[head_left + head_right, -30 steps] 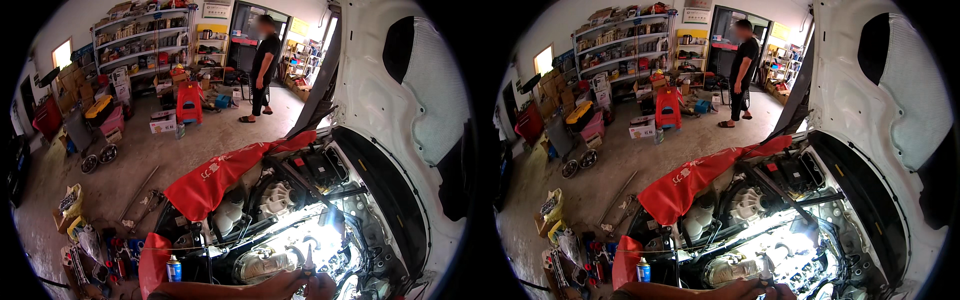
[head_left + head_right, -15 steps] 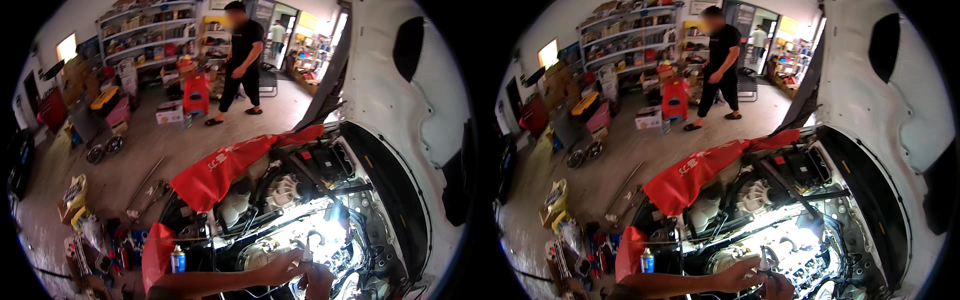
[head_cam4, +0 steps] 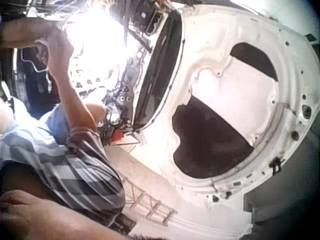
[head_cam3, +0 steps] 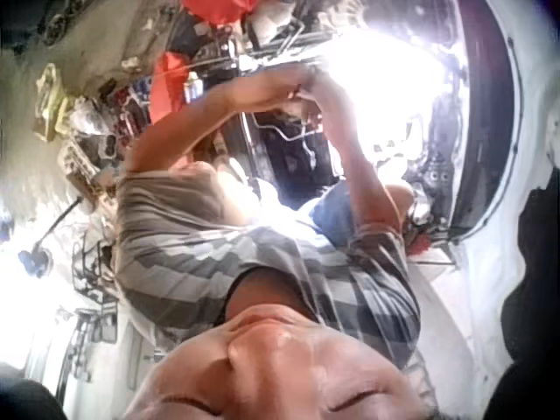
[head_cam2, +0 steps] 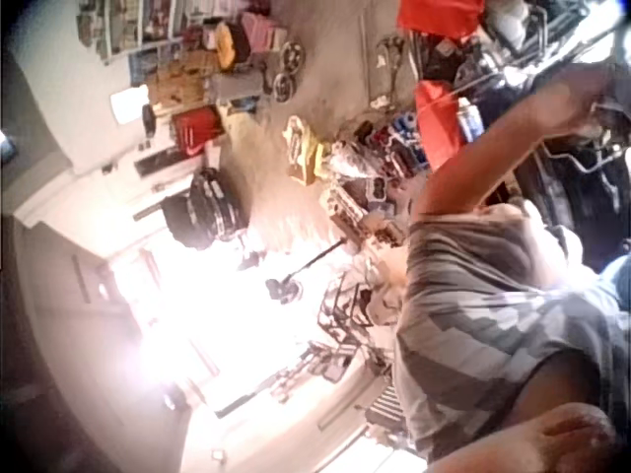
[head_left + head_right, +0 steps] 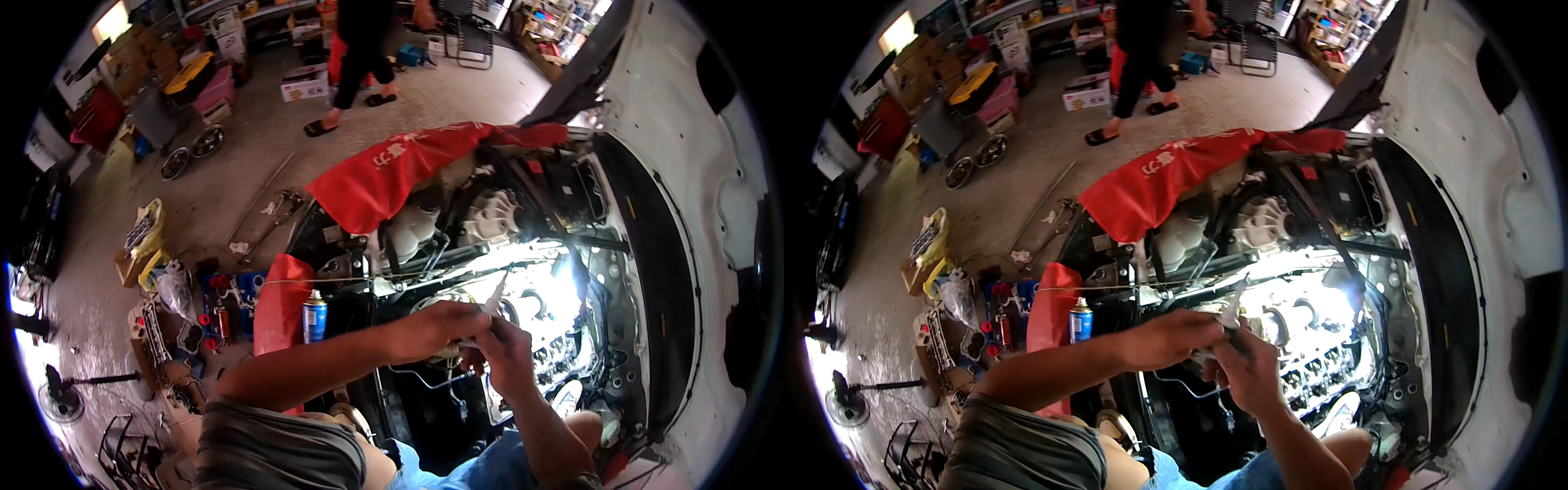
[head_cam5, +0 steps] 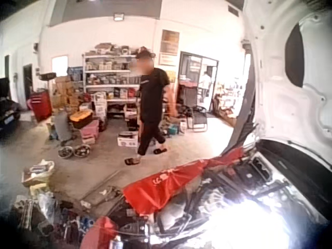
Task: The person applies a substance from a tube onto the engine block and uses a small tool to work on the cylinder head area while sitting in the engine bay.
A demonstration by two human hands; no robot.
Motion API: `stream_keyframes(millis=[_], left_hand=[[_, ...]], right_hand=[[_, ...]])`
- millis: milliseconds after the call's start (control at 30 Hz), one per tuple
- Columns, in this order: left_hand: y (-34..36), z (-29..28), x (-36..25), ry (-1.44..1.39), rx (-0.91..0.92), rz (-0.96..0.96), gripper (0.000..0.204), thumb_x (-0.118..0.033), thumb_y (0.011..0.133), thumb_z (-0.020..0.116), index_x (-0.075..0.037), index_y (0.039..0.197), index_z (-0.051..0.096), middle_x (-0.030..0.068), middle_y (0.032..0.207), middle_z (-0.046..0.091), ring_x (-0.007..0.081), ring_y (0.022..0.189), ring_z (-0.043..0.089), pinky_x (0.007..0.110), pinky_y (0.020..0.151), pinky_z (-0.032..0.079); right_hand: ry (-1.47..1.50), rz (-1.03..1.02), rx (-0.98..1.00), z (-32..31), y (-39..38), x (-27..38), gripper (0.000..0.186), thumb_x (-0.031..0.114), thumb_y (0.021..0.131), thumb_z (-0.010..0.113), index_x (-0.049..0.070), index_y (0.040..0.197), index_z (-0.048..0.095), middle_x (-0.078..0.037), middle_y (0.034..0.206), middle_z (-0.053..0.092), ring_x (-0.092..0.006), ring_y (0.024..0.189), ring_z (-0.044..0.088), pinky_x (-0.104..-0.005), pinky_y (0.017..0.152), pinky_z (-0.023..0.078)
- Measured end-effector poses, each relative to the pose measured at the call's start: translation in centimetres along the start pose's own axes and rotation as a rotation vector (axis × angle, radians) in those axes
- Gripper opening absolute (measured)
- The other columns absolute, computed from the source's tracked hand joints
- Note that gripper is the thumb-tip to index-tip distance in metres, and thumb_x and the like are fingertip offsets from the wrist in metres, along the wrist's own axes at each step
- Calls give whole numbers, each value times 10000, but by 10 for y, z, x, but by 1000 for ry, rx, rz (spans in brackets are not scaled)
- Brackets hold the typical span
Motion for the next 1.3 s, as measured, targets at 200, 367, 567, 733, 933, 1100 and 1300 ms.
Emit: stream_keyframes(millis=[200,367,567,733,933,1100,1300], left_hand=[[-42,10,-36,-550,98,85,1039,-795,751,395,-50,1447,197,118,1473,256,225,1338,276,377,1105,159],[-81,16,-42,-546,210,225,1270,-907,621,345,-24,1455,-27,132,1537,7,244,1419,53,395,1140,20],[-113,9,-41,-543,201,337,1304,-937,592,314,-23,1456,-27,191,1525,-24,290,1418,46,436,1136,5],[-189,-54,15,-276,-523,540,998,-753,777,398,-27,1435,209,187,1461,283,320,1358,269,441,1113,212],[-369,-102,185,4,-1857,253,523,-445,948,460,-68,1309,424,130,1271,509,212,1197,470,380,1011,353],[-369,-114,240,308,-2030,322,501,-408,964,442,9,1241,468,135,1150,558,201,1058,537,314,956,392],[-340,-127,227,422,-2025,247,384,-309,962,470,3,1185,492,121,1095,567,157,922,542,273,815,435]], right_hand=[[346,-24,13,8,0,26,306,265,944,524,-36,945,580,-82,654,601,-100,486,542,-190,418,390],[362,-45,68,29,-3,44,300,253,948,513,-41,958,573,-84,656,596,-117,496,559,-194,416,389],[315,-59,127,59,1,52,326,282,949,503,-36,952,576,-82,647,591,-125,486,555,-206,423,387],[240,-25,47,64,7,23,338,310,936,526,-25,906,565,-84,645,587,-131,479,552,-212,422,380],[106,17,25,66,10,-22,315,302,934,529,-13,914,552,-75,671,588,-124,506,558,-204,429,389],[58,51,52,74,27,-81,216,205,924,553,14,1003,488,-79,759,609,-132,569,592,-203,449,422],[8,138,35,109,59,-185,281,217,928,556,24,1082,423,-69,836,626,-119,685,630,-191,499,450]])
Point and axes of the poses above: each hand's wrist, its own y-axis towards the middle knuckle, its own z-axis out of the palm, x = y × z, the point moved 4 cm from there along y, towards the middle knuckle
